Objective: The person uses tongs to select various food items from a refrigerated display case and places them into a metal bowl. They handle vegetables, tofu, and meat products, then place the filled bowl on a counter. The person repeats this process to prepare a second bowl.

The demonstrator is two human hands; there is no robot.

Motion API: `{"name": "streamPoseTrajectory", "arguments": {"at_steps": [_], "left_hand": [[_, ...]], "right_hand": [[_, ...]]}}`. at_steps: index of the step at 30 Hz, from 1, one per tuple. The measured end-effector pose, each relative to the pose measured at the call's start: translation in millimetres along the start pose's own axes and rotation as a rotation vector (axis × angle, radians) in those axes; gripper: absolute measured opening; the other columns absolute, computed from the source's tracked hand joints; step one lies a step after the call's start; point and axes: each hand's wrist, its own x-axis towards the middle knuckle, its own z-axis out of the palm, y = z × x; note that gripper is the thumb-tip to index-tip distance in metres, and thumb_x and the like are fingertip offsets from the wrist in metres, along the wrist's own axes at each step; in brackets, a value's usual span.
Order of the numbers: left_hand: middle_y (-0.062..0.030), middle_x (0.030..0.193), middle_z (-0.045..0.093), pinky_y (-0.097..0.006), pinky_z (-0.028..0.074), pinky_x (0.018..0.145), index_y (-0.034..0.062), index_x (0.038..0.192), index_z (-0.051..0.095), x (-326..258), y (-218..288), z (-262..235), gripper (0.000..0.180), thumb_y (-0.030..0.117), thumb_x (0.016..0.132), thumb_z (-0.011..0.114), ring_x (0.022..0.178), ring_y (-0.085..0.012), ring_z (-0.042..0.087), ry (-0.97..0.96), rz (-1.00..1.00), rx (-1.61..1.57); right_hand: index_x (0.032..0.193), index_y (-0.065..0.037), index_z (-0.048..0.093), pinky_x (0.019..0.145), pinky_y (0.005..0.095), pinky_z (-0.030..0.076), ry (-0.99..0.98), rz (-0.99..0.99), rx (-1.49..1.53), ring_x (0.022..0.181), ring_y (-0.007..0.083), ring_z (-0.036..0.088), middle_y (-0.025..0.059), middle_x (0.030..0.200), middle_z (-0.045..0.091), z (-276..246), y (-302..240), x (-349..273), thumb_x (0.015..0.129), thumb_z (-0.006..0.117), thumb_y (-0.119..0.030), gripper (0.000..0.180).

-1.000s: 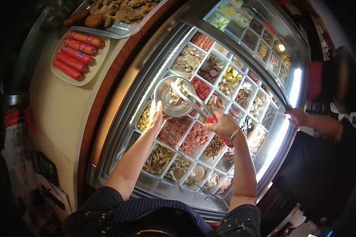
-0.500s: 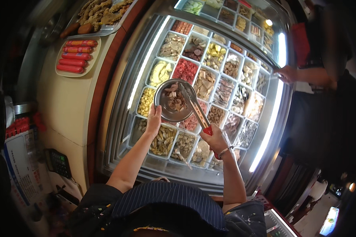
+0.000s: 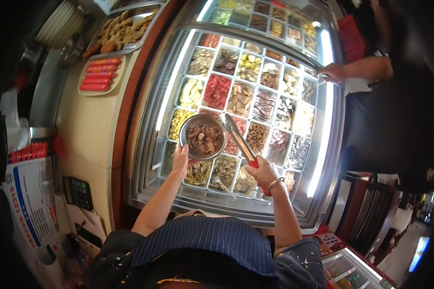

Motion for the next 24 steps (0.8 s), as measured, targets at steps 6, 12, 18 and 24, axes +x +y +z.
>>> {"name": "streamPoseTrajectory", "arguments": {"at_steps": [6,12,18,24], "left_hand": [[-0.0077,0.096,0.055,-0.030,0.053,0.045,0.0096,0.112,0.037,-17,-15,-12,0.025,0.018,0.088,0.037,0.071,-0.0194,0.062,-0.056,-0.065,0.114],[-0.0111,0.091,0.055,-0.030,0.054,0.047,0.0060,0.108,0.038,-30,-27,5,0.022,0.013,0.088,0.035,0.064,-0.0206,0.061,-0.046,-0.143,0.158],[-0.0104,0.093,0.057,-0.029,0.053,0.045,0.0067,0.112,0.038,-52,-53,7,0.024,0.015,0.089,0.036,0.066,-0.0194,0.061,-0.036,-0.068,0.074],[-0.0111,0.098,0.054,-0.029,0.054,0.047,0.0060,0.107,0.038,-89,-13,-25,0.020,0.015,0.089,0.036,0.071,-0.0214,0.060,0.175,-0.063,0.113]], "right_hand": [[0.080,0.000,0.043,0.032,0.0273,0.039,0.041,0.013,0.116,0.044,0.0149,0.048,0.0071,0.065,0.049,11,66,-6,0.070,0.063,-0.031,0.039],[0.080,-0.003,0.041,0.037,0.0278,0.041,0.064,0.133,0.095,0.048,0.0142,0.048,0.0061,0.066,0.046,-4,116,-25,0.067,0.067,-0.028,0.038],[0.080,-0.001,0.046,0.037,0.0292,0.043,0.006,0.171,0.078,0.042,0.0172,0.053,0.0095,0.061,0.054,-4,147,-39,0.068,0.066,-0.035,0.041],[0.078,-0.001,0.046,0.039,0.0304,0.043,-0.010,0.099,-0.004,0.040,0.0186,0.053,0.0102,0.059,0.054,5,173,-28,0.068,0.062,-0.032,0.036]]}}
